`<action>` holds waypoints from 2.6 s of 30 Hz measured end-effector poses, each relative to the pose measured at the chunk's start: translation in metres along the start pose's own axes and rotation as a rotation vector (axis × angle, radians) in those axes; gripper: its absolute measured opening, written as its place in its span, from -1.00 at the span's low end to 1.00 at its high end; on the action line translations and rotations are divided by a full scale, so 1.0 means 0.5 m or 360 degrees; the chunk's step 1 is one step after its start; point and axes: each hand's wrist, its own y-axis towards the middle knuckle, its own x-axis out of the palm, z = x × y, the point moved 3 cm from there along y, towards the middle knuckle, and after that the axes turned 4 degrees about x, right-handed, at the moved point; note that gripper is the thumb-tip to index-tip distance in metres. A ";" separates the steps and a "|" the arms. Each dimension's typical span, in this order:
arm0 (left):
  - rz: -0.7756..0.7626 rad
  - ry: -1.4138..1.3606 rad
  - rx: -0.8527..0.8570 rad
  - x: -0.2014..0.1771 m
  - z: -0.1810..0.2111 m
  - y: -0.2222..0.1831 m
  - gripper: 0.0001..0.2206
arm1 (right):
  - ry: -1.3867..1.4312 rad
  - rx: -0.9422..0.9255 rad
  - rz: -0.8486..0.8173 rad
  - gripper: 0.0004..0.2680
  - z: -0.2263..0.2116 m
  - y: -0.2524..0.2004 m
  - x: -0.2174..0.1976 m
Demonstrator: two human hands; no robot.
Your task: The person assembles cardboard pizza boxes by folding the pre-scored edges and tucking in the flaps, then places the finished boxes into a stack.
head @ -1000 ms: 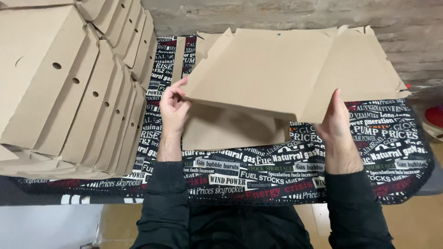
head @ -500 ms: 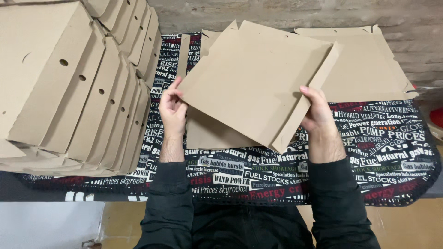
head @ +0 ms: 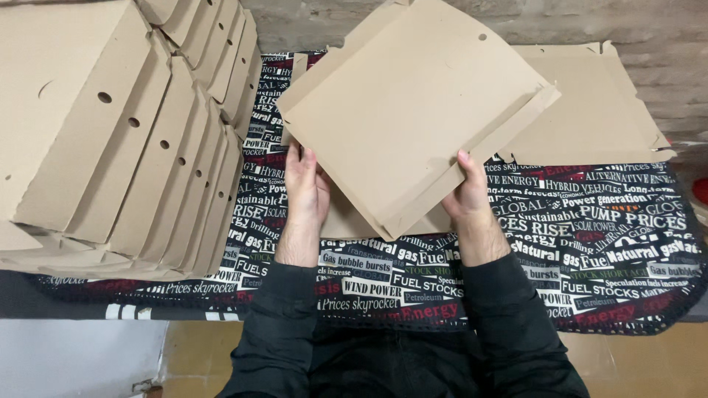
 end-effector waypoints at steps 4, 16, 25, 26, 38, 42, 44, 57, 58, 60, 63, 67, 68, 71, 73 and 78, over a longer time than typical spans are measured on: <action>-0.0167 0.0030 -0.0017 0.035 -0.005 -0.035 -0.25 | -0.0147 -0.0016 -0.0109 -0.64 0.080 0.069 -0.112; -0.0127 0.0103 -0.0034 0.014 0.074 -0.033 -0.53 | 0.0271 -0.0100 -0.0118 -0.09 -0.194 -0.117 0.187; -0.0427 0.0260 -0.0200 -0.084 0.048 0.028 -0.40 | 0.0245 0.0141 -0.0024 -0.19 -0.175 -0.104 0.065; -0.0442 0.0271 -0.0205 -0.081 0.050 0.026 -0.40 | 0.0199 0.0170 -0.0013 -0.18 -0.178 -0.112 0.069; 0.0023 0.0030 -0.0561 0.086 0.167 -0.088 -0.17 | -0.0162 0.0382 0.0088 0.02 -0.190 -0.134 0.180; -0.0218 0.0264 -0.0260 0.044 0.122 -0.045 -0.12 | -0.0543 0.0255 0.0433 0.04 -0.269 -0.364 0.519; -0.0339 0.0556 0.0030 0.075 0.109 -0.083 -0.26 | -0.0147 0.0129 0.0260 -0.07 -0.200 -0.130 0.303; -0.1143 0.1910 0.1334 0.231 0.013 -0.205 -0.95 | 0.0028 -0.0454 0.0236 -0.65 -0.089 0.047 -0.058; -0.1156 0.1912 0.1323 0.230 0.019 -0.204 -0.95 | 0.0033 -0.0454 0.0251 -0.65 -0.090 0.048 -0.066; -0.1140 0.1847 0.1369 0.232 0.033 -0.201 -0.97 | 0.0071 -0.0406 0.0305 -0.61 -0.095 0.054 -0.077; -0.1134 0.1825 0.1366 0.220 0.022 -0.202 -0.99 | 0.0080 -0.0415 0.0355 -0.64 -0.079 0.083 -0.116; -0.1177 0.1702 0.1387 0.232 0.042 -0.212 -0.96 | 0.0116 -0.0404 0.0362 -0.63 -0.088 0.066 -0.086; -0.1131 0.1695 0.1401 0.236 0.042 -0.213 -0.98 | 0.0108 -0.0407 0.0358 -0.63 -0.081 0.083 -0.115; -0.1064 0.1697 0.1436 0.240 0.042 -0.211 -0.98 | 0.0096 -0.0418 0.0358 -0.62 -0.068 0.095 -0.142; -0.1036 0.1708 0.1462 0.240 0.040 -0.209 -0.97 | 0.0088 -0.0423 0.0355 -0.62 -0.074 0.082 -0.115; -0.1058 0.1709 0.1470 0.241 0.036 -0.215 -0.98 | -0.0200 -0.0380 0.0437 -0.65 -0.081 0.072 -0.107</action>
